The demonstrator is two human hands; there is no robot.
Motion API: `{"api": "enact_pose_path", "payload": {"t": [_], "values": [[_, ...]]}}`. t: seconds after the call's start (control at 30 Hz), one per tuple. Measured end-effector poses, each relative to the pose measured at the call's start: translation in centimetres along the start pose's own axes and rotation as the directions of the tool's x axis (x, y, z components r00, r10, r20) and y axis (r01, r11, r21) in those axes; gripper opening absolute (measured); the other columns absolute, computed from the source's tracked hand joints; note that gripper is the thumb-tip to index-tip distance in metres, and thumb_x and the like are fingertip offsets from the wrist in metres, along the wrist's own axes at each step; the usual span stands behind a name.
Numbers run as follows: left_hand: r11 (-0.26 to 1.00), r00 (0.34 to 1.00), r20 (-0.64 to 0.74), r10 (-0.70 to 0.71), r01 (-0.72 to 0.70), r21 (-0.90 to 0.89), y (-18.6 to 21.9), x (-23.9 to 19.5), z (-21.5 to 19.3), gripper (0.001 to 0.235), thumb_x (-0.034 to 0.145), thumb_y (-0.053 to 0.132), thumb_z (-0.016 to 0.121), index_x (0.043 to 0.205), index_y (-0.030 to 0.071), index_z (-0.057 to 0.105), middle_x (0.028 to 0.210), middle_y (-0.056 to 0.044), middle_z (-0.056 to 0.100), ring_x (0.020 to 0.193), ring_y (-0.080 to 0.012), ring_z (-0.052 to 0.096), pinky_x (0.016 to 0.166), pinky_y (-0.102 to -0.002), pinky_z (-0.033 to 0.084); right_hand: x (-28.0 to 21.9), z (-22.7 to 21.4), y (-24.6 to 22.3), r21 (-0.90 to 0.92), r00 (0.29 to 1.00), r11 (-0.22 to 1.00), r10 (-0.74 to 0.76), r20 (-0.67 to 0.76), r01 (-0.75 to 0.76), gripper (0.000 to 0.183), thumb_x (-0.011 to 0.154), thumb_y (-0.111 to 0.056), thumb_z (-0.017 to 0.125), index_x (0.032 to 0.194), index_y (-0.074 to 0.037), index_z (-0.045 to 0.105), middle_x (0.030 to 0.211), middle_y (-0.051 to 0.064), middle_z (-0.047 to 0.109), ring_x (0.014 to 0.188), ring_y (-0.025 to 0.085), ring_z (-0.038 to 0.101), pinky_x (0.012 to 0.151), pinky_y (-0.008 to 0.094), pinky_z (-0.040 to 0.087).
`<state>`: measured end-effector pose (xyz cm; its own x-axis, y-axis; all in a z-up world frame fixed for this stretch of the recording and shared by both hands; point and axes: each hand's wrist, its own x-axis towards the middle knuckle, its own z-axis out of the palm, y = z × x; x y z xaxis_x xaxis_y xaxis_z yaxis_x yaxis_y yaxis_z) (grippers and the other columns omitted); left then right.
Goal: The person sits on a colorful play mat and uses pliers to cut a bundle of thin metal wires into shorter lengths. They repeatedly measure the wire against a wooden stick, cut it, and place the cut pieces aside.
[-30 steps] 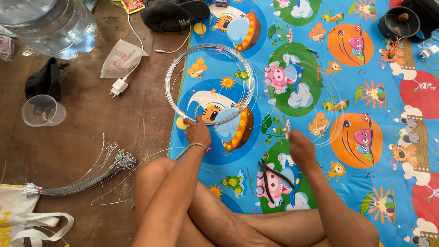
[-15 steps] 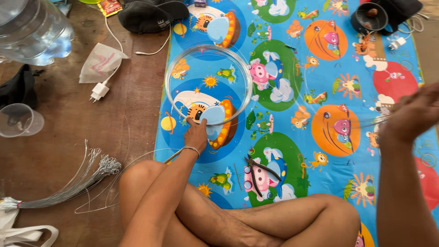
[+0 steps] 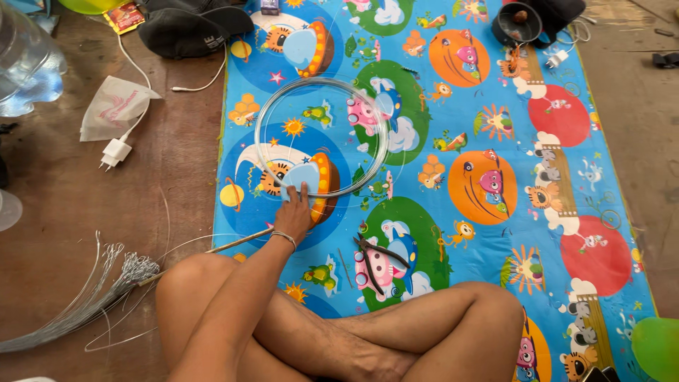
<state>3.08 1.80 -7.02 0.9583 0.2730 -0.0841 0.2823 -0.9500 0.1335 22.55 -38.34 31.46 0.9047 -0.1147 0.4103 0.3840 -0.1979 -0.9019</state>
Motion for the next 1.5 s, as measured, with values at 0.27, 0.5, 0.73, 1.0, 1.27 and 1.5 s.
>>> {"api": "enact_pose_path", "payload": {"t": [0.27,0.5,0.73,1.0,1.27,1.5], "values": [[0.977,0.999,-0.048,0.001,-0.012,-0.215,-0.8,1.1,-0.2,0.076,0.088,0.001,0.060,0.152,-0.018,0.024,0.130,-0.028,0.045,0.089,-0.0341,0.071,0.067,-0.038,0.062,-0.5,0.4,-3.0,-0.086,1.000,0.996,0.004,0.015,-0.003,0.029,0.121,-0.015,0.037,0.094,-0.008,0.042,0.073,0.000,0.035,0.062,0.011,0.031,0.055,0.032,0.025],[0.927,0.991,0.089,-0.099,0.124,-0.353,-2.3,1.7,-3.5,0.088,0.081,-0.003,0.062,0.155,-0.011,0.016,0.159,-0.033,0.019,0.099,-0.0443,0.068,0.080,-0.047,0.059,-1.1,2.3,-3.4,-0.192,1.000,0.981,-0.018,0.023,0.022,0.027,0.120,-0.013,0.034,0.095,-0.008,0.041,0.071,-0.001,0.033,0.061,0.010,0.029,0.053,0.031,0.023],[0.949,0.990,0.062,-0.125,0.138,-0.283,-1.8,1.4,-4.0,0.086,0.081,-0.005,0.065,0.152,-0.013,0.017,0.157,-0.038,0.019,0.099,-0.0450,0.068,0.080,-0.046,0.060,-1.4,2.3,-4.1,-0.350,0.997,0.934,-0.048,0.057,0.065,0.025,0.119,-0.012,0.031,0.096,-0.007,0.041,0.070,-0.001,0.031,0.059,0.009,0.027,0.051,0.030,0.021],[0.892,0.927,0.104,-0.361,0.376,-0.253,-3.7,1.5,-2.8,0.064,0.092,0.007,0.060,0.146,-0.014,0.033,0.149,-0.034,0.032,0.099,-0.0460,0.069,0.078,-0.052,0.060,-2.8,1.0,-1.6,-0.635,0.918,0.663,-0.306,0.252,0.396,0.022,0.116,-0.003,0.031,0.099,-0.003,0.044,0.072,0.003,0.035,0.060,0.013,0.030,0.052,0.031,0.023],[0.923,0.964,0.118,-0.237,0.261,-0.281,-4.1,-1.0,-11.1,0.033,0.090,0.007,0.059,0.121,-0.002,0.062,0.129,-0.023,0.062,0.105,-0.0433,0.068,0.090,-0.051,0.056,-12.7,8.6,6.3,-0.219,0.593,0.577,-0.609,0.527,0.787,0.019,0.091,0.011,0.053,0.099,-0.002,0.064,0.086,0.016,0.066,0.071,0.031,0.065,0.060,0.041,0.050],[0.759,0.956,-0.023,0.291,-0.245,-0.603,1.9,-4.8,-17.7,0.029,0.098,0.014,0.055,0.124,0.004,0.066,0.108,-0.019,0.074,0.099,-0.0383,0.069,0.081,-0.048,0.055,-24.2,15.1,11.0,-0.224,0.714,0.973,0.198,0.672,-0.059,0.013,0.100,-0.014,0.064,0.101,-0.002,0.068,0.073,0.011,0.068,0.063,0.020,0.061,0.057,0.036,0.047]]}}
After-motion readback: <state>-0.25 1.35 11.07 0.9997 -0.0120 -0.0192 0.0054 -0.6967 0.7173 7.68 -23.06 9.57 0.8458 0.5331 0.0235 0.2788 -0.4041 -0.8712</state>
